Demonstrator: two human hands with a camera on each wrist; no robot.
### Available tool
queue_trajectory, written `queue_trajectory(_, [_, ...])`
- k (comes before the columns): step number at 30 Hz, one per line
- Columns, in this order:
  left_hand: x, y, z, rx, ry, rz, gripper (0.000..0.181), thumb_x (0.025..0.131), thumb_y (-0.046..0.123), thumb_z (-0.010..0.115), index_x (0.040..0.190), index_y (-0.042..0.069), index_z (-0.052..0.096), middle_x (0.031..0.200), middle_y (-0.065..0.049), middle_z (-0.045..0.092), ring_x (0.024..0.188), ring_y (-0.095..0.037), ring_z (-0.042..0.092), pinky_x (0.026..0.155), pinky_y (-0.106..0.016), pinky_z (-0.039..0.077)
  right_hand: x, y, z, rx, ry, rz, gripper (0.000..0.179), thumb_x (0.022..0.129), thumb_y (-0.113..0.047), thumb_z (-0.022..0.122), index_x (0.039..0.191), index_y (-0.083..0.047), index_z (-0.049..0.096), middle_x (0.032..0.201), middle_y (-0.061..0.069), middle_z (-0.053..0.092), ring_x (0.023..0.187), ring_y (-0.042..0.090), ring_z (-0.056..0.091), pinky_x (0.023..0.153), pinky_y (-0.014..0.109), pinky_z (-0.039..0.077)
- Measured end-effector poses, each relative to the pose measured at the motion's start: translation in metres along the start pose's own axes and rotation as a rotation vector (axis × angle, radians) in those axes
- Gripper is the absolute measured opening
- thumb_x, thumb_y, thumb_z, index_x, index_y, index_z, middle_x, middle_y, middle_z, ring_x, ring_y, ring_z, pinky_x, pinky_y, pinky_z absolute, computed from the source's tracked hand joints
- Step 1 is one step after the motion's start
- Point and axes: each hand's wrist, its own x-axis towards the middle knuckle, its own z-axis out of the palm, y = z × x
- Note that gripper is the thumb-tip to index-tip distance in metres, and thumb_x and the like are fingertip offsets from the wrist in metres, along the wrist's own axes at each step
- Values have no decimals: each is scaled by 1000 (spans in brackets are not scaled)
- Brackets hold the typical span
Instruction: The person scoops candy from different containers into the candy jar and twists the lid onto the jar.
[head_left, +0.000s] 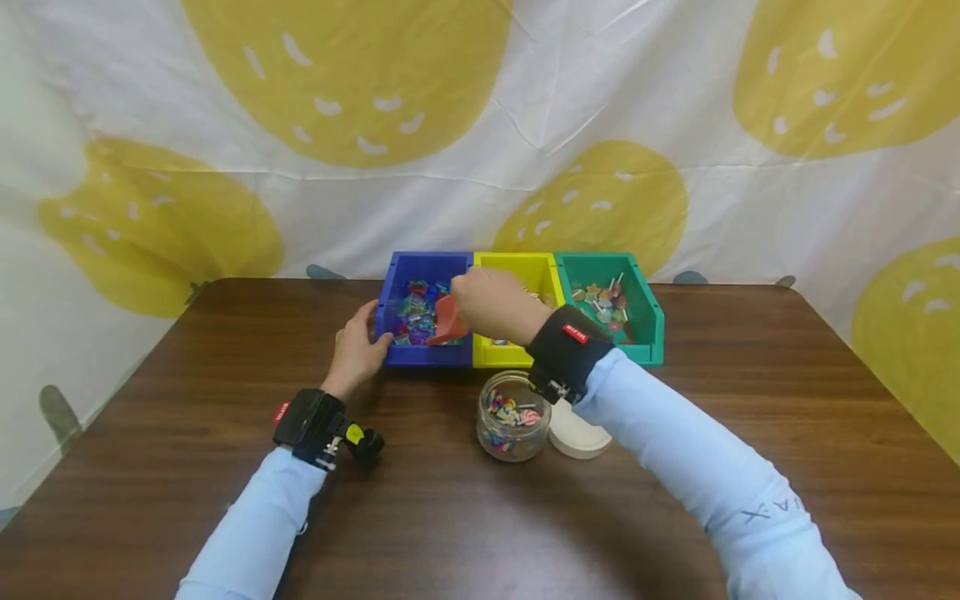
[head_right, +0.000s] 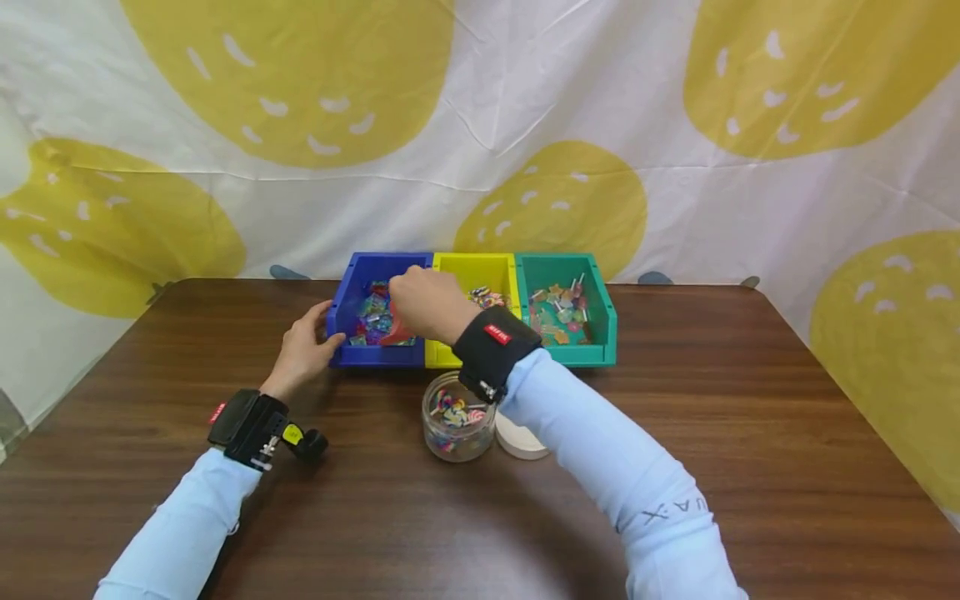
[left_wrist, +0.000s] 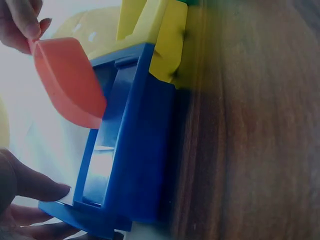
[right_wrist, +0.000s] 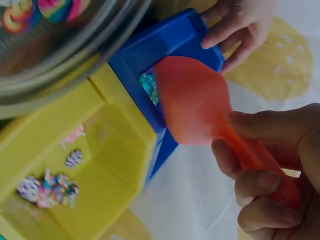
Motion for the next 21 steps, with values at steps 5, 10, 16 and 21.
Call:
queue_trajectory(5, [1, -2, 1, 24, -3, -28, 49, 89, 1, 48, 134, -5, 30, 126, -29, 44, 115, -38, 44, 97, -46, 36, 16, -19, 2, -141, -33, 8, 25, 82, -27, 63, 97, -6, 64, 88, 8, 63, 79, 21, 60, 67, 33, 54])
queue_trajectory(10, [3, -3, 1, 21, -19, -35, 49, 89, 1, 48, 134, -4, 29, 129, -27, 42, 115, -38, 44, 97, -47, 35, 29, -29, -1, -105, -47, 70, 24, 89, -22, 54, 106, -8, 63, 92, 7, 64, 82, 21, 62, 71, 34, 53])
queue_trajectory(16, [3, -3, 4, 36, -18, -14, 50, 88, 1, 49, 134, -4, 30, 127, -28, 43, 112, -38, 46, 96, -46, 37, 41, -30, -8, -15, -112, 125, 22, 92, -16, 47, 99, -8, 66, 86, 5, 63, 79, 19, 61, 70, 34, 53])
queue_trajectory(21, [2, -3, 6, 44, -10, 10, 49, 87, -1, 49, 132, -5, 32, 125, -29, 44, 110, -39, 48, 94, -46, 39, 48, -25, -7, 79, -229, 202, 19, 90, -15, 49, 98, -6, 63, 82, 3, 54, 70, 16, 50, 64, 28, 48])
